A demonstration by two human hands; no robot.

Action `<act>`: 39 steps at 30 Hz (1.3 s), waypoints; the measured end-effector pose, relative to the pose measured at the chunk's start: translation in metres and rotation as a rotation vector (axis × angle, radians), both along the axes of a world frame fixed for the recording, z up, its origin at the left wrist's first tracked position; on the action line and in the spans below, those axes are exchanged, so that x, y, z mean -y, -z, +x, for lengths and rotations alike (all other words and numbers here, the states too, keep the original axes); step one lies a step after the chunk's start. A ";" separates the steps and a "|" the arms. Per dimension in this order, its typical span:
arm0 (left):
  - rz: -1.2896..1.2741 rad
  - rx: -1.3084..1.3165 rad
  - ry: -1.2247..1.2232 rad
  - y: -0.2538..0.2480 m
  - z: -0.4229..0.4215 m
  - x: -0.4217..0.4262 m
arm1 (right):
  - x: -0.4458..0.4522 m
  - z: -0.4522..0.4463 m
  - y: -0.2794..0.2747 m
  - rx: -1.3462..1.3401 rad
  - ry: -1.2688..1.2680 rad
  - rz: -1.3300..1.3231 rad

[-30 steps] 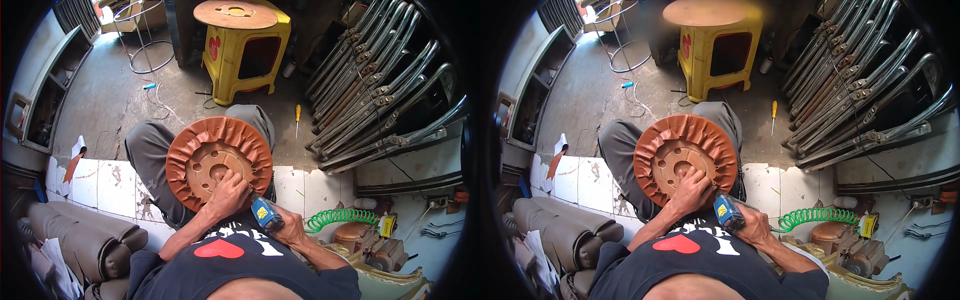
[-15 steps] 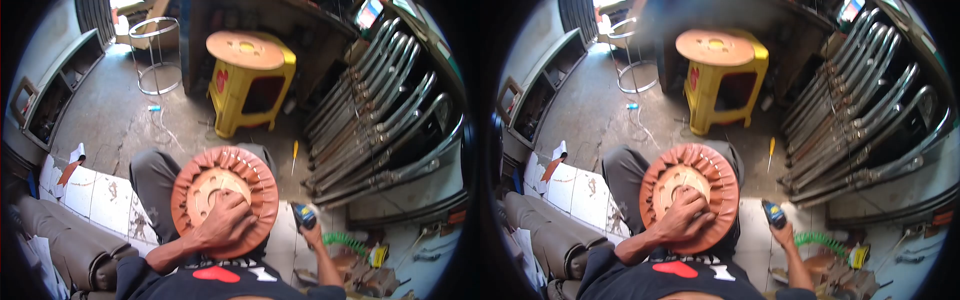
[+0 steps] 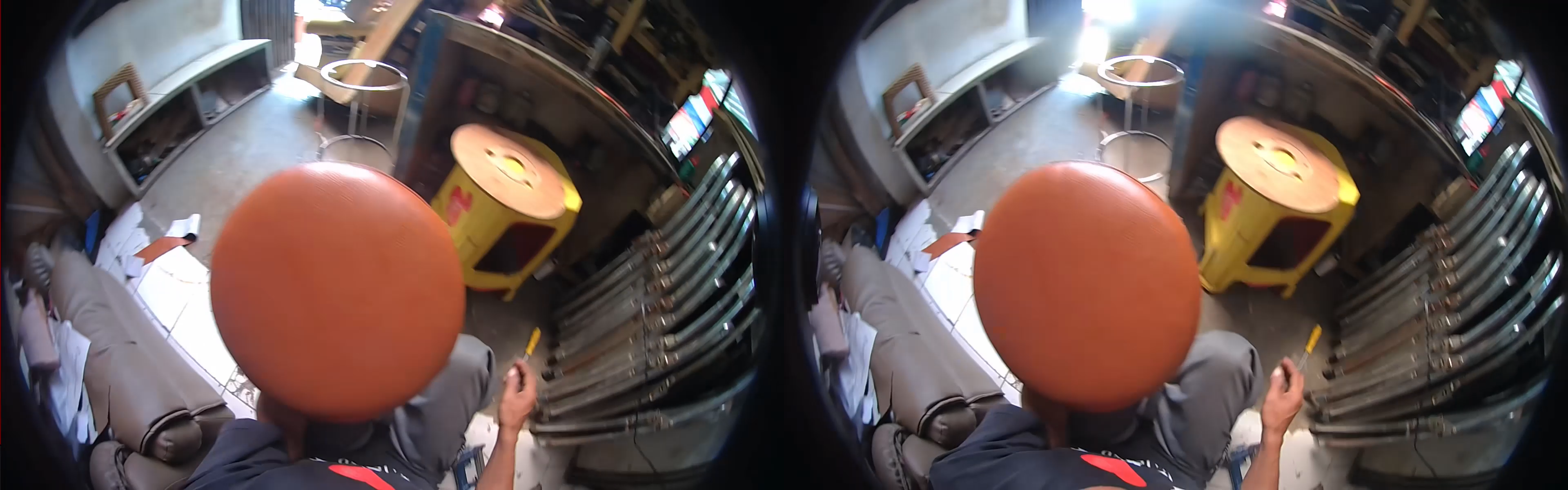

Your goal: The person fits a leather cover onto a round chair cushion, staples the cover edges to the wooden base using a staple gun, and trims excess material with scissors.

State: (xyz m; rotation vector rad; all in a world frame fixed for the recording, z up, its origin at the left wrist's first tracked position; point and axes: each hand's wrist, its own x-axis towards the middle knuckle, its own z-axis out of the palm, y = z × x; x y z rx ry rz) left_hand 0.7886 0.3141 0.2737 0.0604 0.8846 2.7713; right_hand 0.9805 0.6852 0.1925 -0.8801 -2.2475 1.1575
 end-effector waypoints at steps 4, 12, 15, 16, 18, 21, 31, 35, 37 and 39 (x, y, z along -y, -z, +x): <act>0.014 -0.025 -0.051 0.013 -0.018 0.013 | 0.092 -0.134 -0.101 -0.480 -0.632 -1.194; -0.029 -0.210 -0.102 0.023 -0.059 0.060 | 0.104 -0.240 -0.115 -0.185 -0.835 -0.765; -0.237 -0.193 0.074 0.024 -0.065 0.064 | 0.093 -0.228 -0.137 -0.106 -0.848 -0.468; -0.378 -0.251 0.068 0.020 -0.065 0.059 | 0.087 -0.226 -0.137 -0.115 -0.856 -0.411; -0.421 -0.201 0.015 0.026 -0.061 0.043 | 0.080 -0.217 -0.134 -0.118 -0.824 -0.254; -0.553 -0.209 -0.052 0.016 -0.054 0.032 | 0.075 -0.216 -0.129 -0.071 -0.814 -0.305; -0.980 -0.306 0.340 -0.008 -0.099 -0.013 | 0.050 -0.287 -0.143 0.051 -1.251 0.132; -0.951 -0.284 0.627 -0.008 -0.135 -0.042 | 0.055 -0.291 -0.138 0.117 -1.287 0.186; -0.949 -0.303 0.628 0.007 -0.141 -0.042 | 0.047 -0.300 -0.109 0.075 -1.281 0.118; -0.979 -0.318 0.613 0.013 -0.146 -0.041 | 0.039 -0.309 -0.099 0.053 -1.228 0.015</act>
